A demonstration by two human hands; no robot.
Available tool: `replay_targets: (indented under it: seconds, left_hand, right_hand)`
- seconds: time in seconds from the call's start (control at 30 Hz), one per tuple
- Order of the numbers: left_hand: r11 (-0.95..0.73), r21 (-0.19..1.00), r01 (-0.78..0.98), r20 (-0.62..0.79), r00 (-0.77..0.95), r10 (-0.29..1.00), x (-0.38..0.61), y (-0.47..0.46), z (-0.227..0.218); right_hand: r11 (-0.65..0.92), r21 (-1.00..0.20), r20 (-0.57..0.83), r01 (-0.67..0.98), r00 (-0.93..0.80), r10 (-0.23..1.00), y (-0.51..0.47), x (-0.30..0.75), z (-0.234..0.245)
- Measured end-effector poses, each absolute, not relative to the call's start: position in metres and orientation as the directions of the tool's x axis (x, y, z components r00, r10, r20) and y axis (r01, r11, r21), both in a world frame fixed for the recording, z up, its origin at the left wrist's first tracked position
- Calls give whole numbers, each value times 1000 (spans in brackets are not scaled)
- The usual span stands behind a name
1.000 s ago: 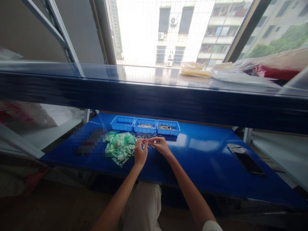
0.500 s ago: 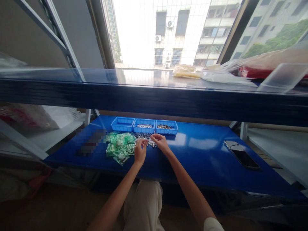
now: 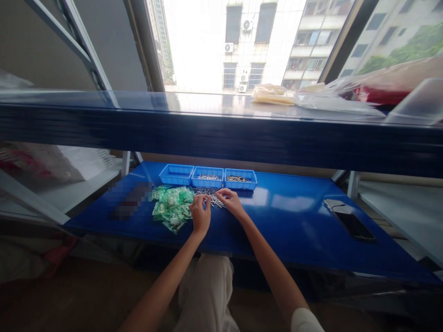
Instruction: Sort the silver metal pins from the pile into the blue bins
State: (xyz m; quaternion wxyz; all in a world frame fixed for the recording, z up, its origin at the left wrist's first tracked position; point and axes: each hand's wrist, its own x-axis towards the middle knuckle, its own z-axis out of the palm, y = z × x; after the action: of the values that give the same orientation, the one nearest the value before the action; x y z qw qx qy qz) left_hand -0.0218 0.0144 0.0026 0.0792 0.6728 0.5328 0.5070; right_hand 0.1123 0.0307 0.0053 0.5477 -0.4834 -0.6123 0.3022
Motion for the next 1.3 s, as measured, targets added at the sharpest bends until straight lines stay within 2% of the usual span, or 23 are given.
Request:
replay_targets:
  seconds: [0.1, 0.27, 0.67, 0.93, 1.13, 1.3]
  left_hand:
    - [-423, 645, 636, 612, -98, 785, -21, 14, 2]
    - [-489, 602, 631, 638, -12, 770, -20, 13, 1]
    - [-567, 462, 682, 660, 162, 733, -18, 12, -2]
    - [-558, 516, 650, 658, 117, 744, -18, 8, 3]
    - [-576, 525, 626, 679, 101, 727, -19, 8, 3]
    - [-510, 595, 621, 653, -3, 758, -20, 12, 2]
  right_hand:
    - [432, -856, 445, 285, -23, 895, 29, 111, 5]
    - [499, -827, 491, 259, -101, 865, 29, 109, -2]
    - [498, -825, 499, 266, -69, 864, 29, 106, -4]
    - [501, -834, 499, 230, -69, 864, 28, 106, -2]
    - [509, -815, 514, 276, -59, 856, 29, 109, -3]
    - [480, -819, 496, 315, -34, 868, 29, 114, -1]
